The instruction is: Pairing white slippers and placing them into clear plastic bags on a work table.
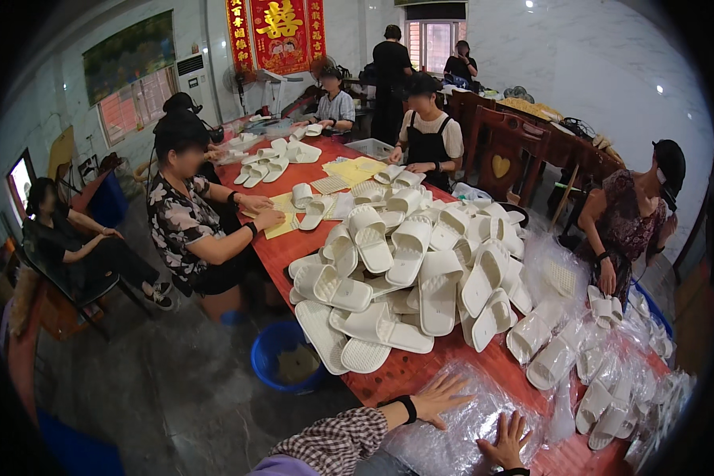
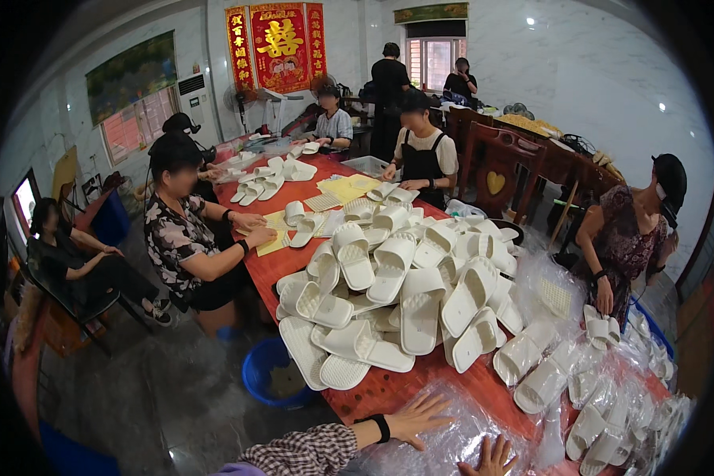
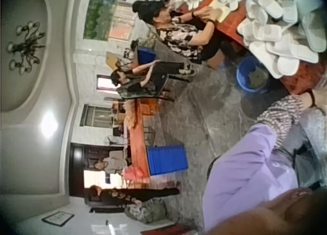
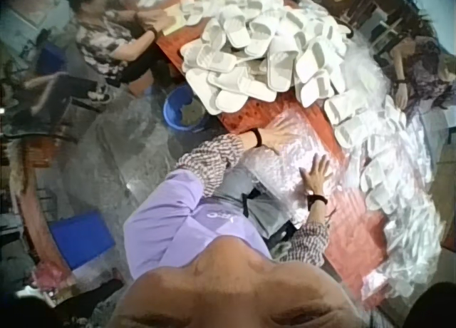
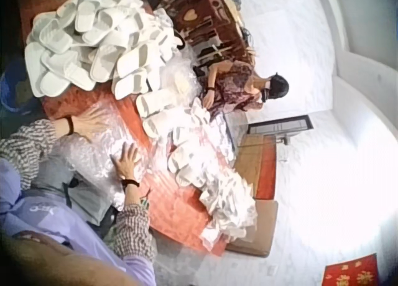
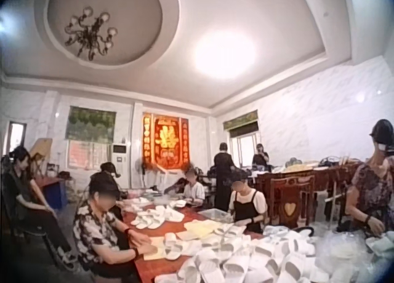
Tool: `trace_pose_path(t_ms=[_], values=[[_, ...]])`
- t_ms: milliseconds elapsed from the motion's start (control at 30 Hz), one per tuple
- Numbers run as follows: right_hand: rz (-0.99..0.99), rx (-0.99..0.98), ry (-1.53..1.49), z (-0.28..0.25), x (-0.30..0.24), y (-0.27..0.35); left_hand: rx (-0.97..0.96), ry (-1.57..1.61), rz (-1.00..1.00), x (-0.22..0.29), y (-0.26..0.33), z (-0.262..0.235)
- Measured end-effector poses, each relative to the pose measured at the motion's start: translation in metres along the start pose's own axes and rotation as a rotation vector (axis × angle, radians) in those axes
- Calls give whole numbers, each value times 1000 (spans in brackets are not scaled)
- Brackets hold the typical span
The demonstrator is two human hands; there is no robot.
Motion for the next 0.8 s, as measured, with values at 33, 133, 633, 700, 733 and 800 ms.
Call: trace_pose_path(t_ms=[33,133,633,700,733,800], values=[[-5,3,-3,-1,3,-2,0,-6,-2,1,2,-6],[9,-58,-134,5,9,0,46,-181,19,17,7,-30],[-14,-22,-111,12,16,-10,203,1108,21,55,-10,-71],[-71,32,-80,15,21,-17,311,723,-47,45,-27,-13],[-69,38,-96,11,17,-13,396,335,-109,52,-20,-15],[-57,58,-108,3,14,-7,242,164,-152,56,-11,8]])
Point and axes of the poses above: each hand's wrist, its own y-axis away from the middle knuckle, its own z-axis out of the palm, x = y × z, the point moved 9 cm from there along -y, towards the middle knuckle, and after that the axes turned 13 degrees about -y, right-handed, at the moved point
